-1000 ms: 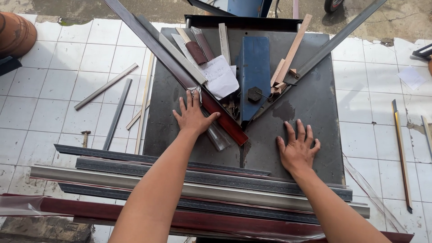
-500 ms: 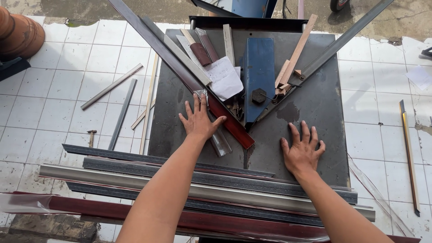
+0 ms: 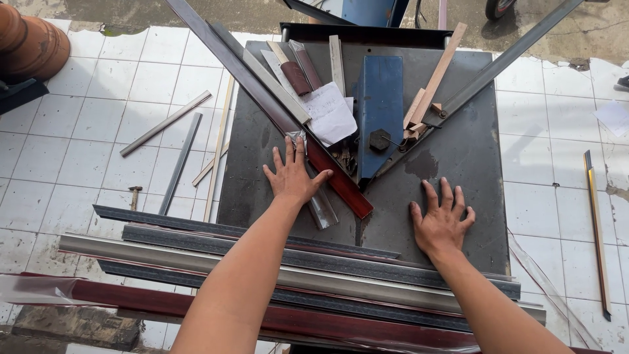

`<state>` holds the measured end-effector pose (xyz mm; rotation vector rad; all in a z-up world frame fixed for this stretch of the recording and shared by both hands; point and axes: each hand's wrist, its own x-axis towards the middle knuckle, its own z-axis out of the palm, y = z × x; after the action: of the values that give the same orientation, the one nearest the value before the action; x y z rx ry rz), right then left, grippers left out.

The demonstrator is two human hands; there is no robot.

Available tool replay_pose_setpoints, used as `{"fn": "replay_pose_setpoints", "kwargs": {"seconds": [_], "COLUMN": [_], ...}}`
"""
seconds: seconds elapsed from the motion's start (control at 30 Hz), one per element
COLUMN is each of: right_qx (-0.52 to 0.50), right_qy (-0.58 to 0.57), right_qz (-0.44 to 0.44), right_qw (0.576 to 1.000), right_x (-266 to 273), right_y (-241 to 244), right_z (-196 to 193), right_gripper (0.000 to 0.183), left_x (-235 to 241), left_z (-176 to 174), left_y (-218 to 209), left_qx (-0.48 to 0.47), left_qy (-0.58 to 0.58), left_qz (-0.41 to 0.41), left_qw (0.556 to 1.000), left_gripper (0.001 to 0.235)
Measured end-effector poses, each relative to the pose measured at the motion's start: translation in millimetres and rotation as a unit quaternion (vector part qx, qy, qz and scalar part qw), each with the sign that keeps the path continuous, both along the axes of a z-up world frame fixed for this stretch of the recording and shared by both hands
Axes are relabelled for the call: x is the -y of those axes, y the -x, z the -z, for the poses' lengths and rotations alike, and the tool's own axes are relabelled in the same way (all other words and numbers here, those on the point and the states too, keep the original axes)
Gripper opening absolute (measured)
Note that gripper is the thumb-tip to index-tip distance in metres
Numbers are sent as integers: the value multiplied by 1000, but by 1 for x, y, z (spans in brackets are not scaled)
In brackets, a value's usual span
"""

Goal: Measuring and marking frame molding pieces on a cutting jig in preparation for assembly.

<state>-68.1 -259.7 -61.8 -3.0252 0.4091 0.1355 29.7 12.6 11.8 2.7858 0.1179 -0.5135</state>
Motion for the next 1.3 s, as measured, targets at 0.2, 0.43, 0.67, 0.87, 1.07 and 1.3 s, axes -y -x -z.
{"fn": "replay_pose_setpoints", "kwargs": {"seconds": [0.2, 0.43, 0.67, 0.87, 1.07, 1.3], "right_qx": [3, 19, 105, 86, 102, 50], "right_qy": [-31, -54, -29, -45, -11, -62], "right_qz": [-6, -90, -161, -157, -148, -150], "right_qw": [999, 994, 981, 983, 984, 985], "right_x": [-11, -81, -69, -73, -71, -65], "right_y": [0, 9, 8, 11, 13, 8], "right_z": [-2, -24, 5, -7, 7, -20], "right_gripper": [41, 54, 42, 37, 42, 42], "left_x": [-2, -14, -15, -11, -17, -18], "left_z": [5, 30, 4, 3, 15, 14], "left_y": [-1, -21, -16, -20, -14, -2], "left_qx": [20, 44, 49, 52, 33, 19], "left_qy": [-4, -19, -26, -25, -22, 35], "left_qz": [7, 22, 52, 66, 57, 33], "left_qw": [1000, 999, 997, 996, 998, 999], "left_gripper": [85, 66, 61, 61, 66, 69]}}
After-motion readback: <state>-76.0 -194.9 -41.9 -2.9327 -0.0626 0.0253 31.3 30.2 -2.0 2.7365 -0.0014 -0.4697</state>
